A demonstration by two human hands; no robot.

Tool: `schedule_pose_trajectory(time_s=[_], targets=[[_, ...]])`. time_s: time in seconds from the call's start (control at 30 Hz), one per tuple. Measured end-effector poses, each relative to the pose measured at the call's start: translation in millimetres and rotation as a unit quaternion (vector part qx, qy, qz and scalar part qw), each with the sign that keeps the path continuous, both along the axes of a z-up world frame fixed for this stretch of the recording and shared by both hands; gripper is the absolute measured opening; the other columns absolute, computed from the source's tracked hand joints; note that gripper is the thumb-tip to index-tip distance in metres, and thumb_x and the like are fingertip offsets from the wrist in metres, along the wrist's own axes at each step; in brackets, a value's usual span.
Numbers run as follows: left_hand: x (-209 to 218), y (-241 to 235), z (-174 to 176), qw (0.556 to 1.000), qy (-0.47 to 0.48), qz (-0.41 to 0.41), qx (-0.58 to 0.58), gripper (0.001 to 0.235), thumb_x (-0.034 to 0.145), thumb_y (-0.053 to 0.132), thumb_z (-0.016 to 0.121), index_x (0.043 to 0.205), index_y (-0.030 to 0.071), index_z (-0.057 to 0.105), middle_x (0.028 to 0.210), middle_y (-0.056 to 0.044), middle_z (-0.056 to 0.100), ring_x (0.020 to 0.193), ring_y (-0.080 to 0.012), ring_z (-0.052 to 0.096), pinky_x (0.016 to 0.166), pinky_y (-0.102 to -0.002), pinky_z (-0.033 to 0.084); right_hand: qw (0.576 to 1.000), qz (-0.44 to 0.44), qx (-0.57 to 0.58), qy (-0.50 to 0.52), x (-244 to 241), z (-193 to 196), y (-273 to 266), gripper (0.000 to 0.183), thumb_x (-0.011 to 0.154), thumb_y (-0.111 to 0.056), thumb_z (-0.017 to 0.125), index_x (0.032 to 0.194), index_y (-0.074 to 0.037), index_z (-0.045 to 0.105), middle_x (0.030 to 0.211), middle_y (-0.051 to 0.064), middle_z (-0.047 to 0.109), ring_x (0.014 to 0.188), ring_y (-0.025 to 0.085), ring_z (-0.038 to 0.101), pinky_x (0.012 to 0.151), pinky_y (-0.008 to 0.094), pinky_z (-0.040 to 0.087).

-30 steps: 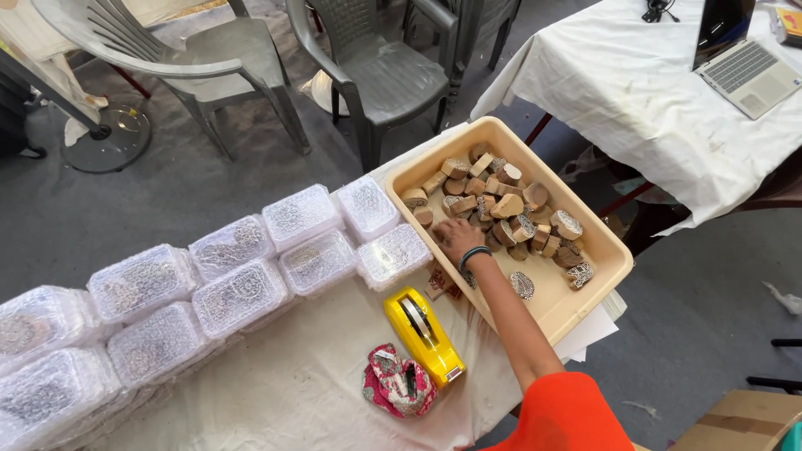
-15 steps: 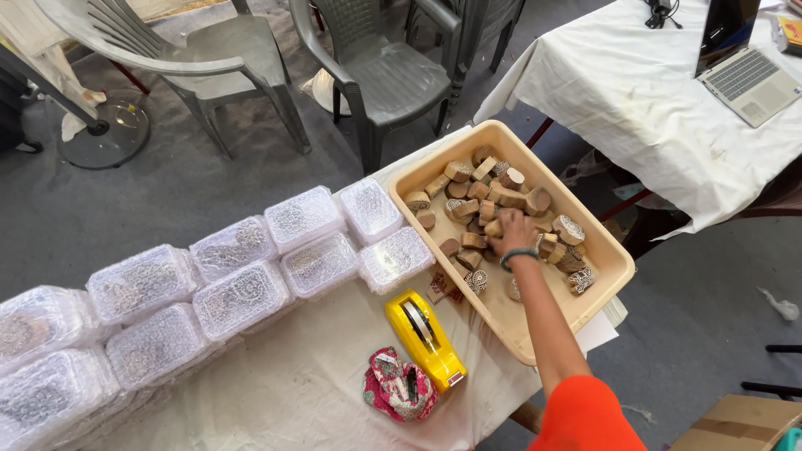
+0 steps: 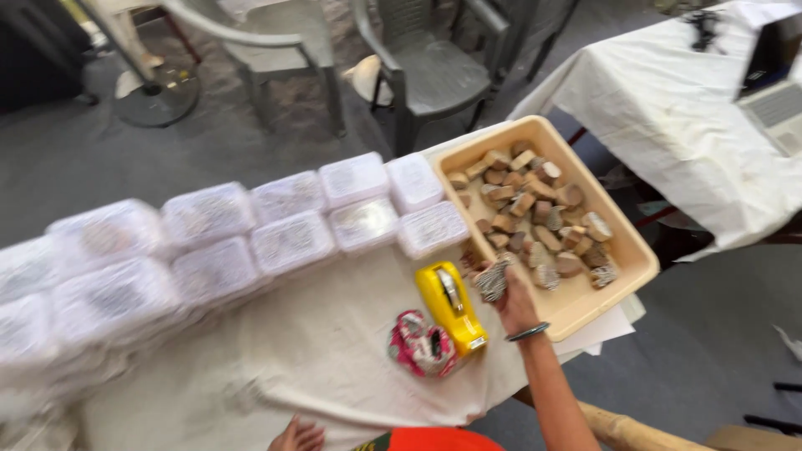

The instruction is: The person wraps a small wooden object in bubble wrap on a table, securing it with tape from a yellow dispenser. They then place the wrapped item into a stack of similar packages and pick up another wooden object to begin the process again.

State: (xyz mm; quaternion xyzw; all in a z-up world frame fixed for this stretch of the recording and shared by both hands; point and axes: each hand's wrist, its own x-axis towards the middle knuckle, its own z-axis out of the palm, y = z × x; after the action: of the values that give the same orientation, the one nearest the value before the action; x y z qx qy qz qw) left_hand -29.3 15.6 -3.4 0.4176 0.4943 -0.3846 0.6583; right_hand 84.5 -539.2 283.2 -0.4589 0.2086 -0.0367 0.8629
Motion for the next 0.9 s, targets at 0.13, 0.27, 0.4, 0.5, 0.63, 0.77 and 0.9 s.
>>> schedule_pose_trajectory(time_s=[0.13, 0.27, 0.4, 0.5, 0.63, 0.77, 0.9], targets=[[16.8, -43.3, 106.0, 0.983, -0.155, -0.071, 0.069, 0.067, 0.098, 0.052, 0.052, 0.138, -0.001, 0.064, 0.119, -0.021, 0.079, 0.096, -0.0289, 0.077, 0.083, -0.038, 0.06, 0.984, 0.109, 0.054, 0.128, -11.1, -34.8, 143.5, 0.041, 0.101, -0.037, 0.045, 0.125, -0.007, 0.06, 0.107, 0.015, 0.073, 0.097, 0.024, 0.073, 0.087, 0.034, 0.061], [47.5, -66.9, 245.5, 0.964, -0.237, -0.077, -0.095, 0.063, 0.096, 0.059, 0.037, 0.147, 0.024, 0.049, 0.124, -0.007, 0.069, 0.09, -0.0215, 0.075, 0.075, -0.037, 0.06, 0.9, 0.343, -0.257, 0.084, -42.8, -66.1, 265.4, 0.043, 0.097, -0.038, 0.063, 0.127, -0.007, 0.067, 0.106, 0.013, 0.069, 0.096, 0.025, 0.066, 0.082, 0.045, 0.055], [47.6, -51.2, 242.2, 0.934, -0.284, -0.076, -0.204, 0.058, 0.1, 0.057, 0.033, 0.144, 0.024, 0.053, 0.104, -0.009, 0.072, 0.075, -0.021, 0.071, 0.052, -0.032, 0.052, 0.744, 0.301, -0.592, -0.081, -57.0, -45.9, 308.8, 0.049, 0.091, -0.039, 0.075, 0.132, -0.014, 0.067, 0.131, 0.009, 0.063, 0.118, 0.029, 0.062, 0.098, 0.044, 0.053], [44.2, -36.1, 223.7, 0.926, -0.296, -0.059, -0.225, 0.059, 0.104, 0.053, 0.034, 0.141, 0.012, 0.056, 0.099, -0.009, 0.075, 0.071, -0.0192, 0.069, 0.048, -0.03, 0.049, 0.623, 0.213, -0.751, -0.056, -41.4, -32.9, 264.9, 0.062, 0.076, -0.044, 0.082, 0.132, -0.025, 0.065, 0.14, 0.01, 0.056, 0.13, 0.032, 0.051, 0.103, 0.049, 0.045], [47.8, -21.5, 238.2, 0.931, -0.287, 0.003, -0.227, 0.06, 0.105, 0.05, 0.033, 0.138, 0.006, 0.057, 0.097, -0.009, 0.075, 0.073, -0.0171, 0.069, 0.052, -0.031, 0.052, 0.483, 0.293, -0.815, 0.126, -57.9, -26.7, 220.5, 0.09, 0.068, -0.049, 0.086, 0.149, -0.034, 0.051, 0.155, 0.013, 0.042, 0.143, 0.042, 0.037, 0.101, 0.061, 0.042], [51.6, -16.9, 238.7, 0.92, -0.298, 0.034, -0.253, 0.058, 0.107, 0.048, 0.037, 0.132, 0.004, 0.065, 0.087, -0.006, 0.07, 0.072, -0.0148, 0.068, 0.053, -0.031, 0.055, 0.522, 0.219, -0.816, 0.117, -87.1, -96.3, 191.5, 0.054, 0.084, -0.033, 0.074, 0.136, -0.027, 0.061, 0.144, 0.007, 0.055, 0.124, 0.038, 0.055, 0.091, 0.052, 0.053], [55.0, -19.0, 231.8, 0.927, -0.312, 0.035, -0.207, 0.052, 0.106, 0.045, 0.041, 0.122, 0.005, 0.07, 0.079, -0.003, 0.068, 0.065, -0.0148, 0.067, 0.049, -0.031, 0.053, 0.686, 0.084, -0.72, -0.056, -82.5, -57.7, 226.8, 0.034, 0.088, -0.014, 0.068, 0.122, -0.012, 0.07, 0.117, 0.013, 0.068, 0.102, 0.034, 0.069, 0.086, 0.043, 0.057]])
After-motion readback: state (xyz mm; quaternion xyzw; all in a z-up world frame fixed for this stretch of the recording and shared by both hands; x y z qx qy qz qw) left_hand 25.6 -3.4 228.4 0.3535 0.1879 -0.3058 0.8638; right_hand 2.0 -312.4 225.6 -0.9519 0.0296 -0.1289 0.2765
